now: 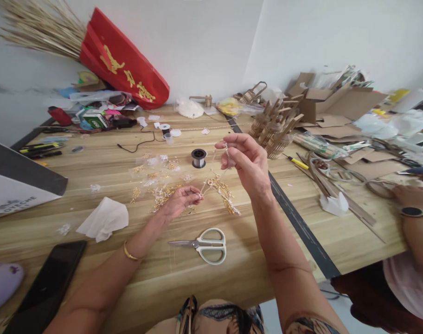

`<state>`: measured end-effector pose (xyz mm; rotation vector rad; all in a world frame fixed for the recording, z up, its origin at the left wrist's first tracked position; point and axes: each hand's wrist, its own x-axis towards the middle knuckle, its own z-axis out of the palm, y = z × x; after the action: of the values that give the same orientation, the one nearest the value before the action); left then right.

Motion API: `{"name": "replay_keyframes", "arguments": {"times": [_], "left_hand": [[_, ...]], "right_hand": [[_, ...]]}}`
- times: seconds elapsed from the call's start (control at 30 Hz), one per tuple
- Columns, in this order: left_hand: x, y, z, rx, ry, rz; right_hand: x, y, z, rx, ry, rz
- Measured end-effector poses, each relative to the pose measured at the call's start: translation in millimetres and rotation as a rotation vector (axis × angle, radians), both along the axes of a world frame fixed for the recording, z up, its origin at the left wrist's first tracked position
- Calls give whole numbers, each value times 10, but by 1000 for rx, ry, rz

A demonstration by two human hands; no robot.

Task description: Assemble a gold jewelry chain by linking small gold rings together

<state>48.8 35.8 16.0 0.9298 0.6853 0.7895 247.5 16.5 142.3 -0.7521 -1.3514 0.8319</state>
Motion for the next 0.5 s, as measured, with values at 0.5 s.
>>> {"name": "replay_keyframes", "arguments": {"times": [0.5], "left_hand": [[-33, 4, 27, 96, 95, -103]], "right_hand": [[82, 147, 115, -38, -321, 41]]}}
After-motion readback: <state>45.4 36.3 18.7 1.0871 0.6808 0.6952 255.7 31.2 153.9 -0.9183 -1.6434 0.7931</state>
